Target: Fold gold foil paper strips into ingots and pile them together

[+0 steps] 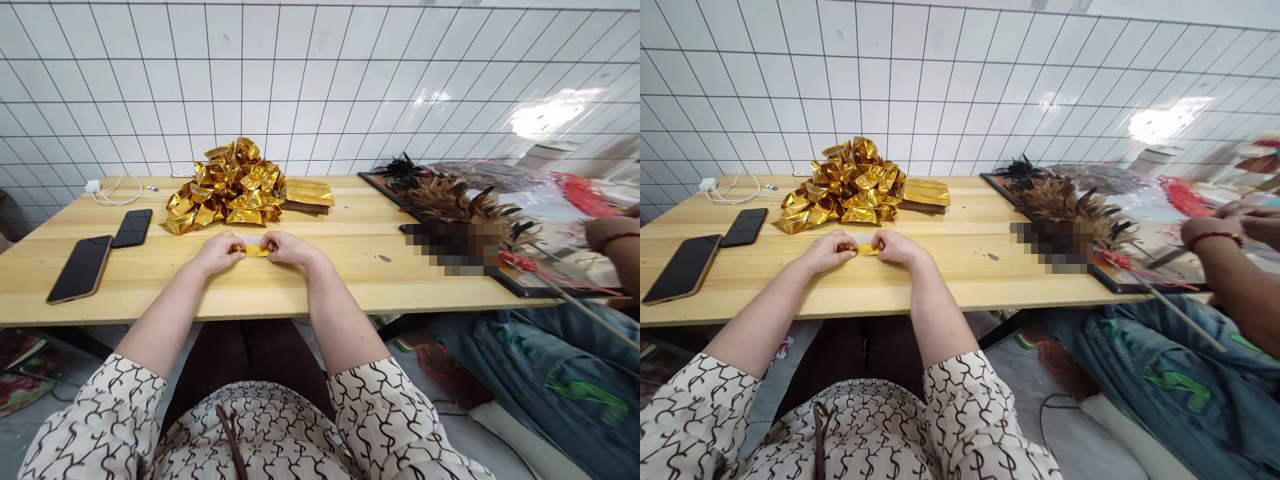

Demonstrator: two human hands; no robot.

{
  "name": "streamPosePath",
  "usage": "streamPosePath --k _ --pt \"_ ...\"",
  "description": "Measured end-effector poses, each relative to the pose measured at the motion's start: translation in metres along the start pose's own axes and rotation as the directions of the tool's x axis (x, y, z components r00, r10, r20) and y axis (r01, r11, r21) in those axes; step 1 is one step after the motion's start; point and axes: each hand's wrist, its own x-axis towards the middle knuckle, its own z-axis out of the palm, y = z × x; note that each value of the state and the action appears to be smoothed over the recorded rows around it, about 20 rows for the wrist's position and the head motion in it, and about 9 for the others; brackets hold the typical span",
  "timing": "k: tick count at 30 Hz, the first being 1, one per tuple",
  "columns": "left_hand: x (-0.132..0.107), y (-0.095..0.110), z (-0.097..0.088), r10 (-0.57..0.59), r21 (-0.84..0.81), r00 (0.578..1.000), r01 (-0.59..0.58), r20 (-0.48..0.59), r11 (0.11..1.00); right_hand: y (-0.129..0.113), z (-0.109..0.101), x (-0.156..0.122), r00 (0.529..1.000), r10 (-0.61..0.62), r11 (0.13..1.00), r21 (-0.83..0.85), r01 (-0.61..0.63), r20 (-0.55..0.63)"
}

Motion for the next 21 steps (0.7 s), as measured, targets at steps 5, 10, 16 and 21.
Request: streamPosePath --k 5,10,16,21 --pt "0.0003 -0.0029 0.0007 0.002 -0.014 1.0 -0.002 -0.003 1.0 0.0011 -0.0003 0.0009 1.0 -0.015 0.997 -0.079 0.013 -0.026" --pt "0.0007 -0.0024 -0.0004 -0.002 -0.014 1.0 0.002 0.007 1.0 -0.0003 0.0003 0.003 0.997 -0.036 0.996 -0.085 0.03 -0.063" --pt "-0.0003 -0.0028 -0.0019 0.01 -0.026 1.0 -0.009 0.019 1.0 -0.0006 0.0022 0.0071 0.988 -0.084 0.985 -0.158 0.063 -0.131" --pt "-0.0014 0.0008 -0.0031 0.0 0.001 1.0 0.0 0.024 1.0 -0.0036 0.0049 0.008 0.984 -0.061 0.955 -0.296 0.008 -0.17"
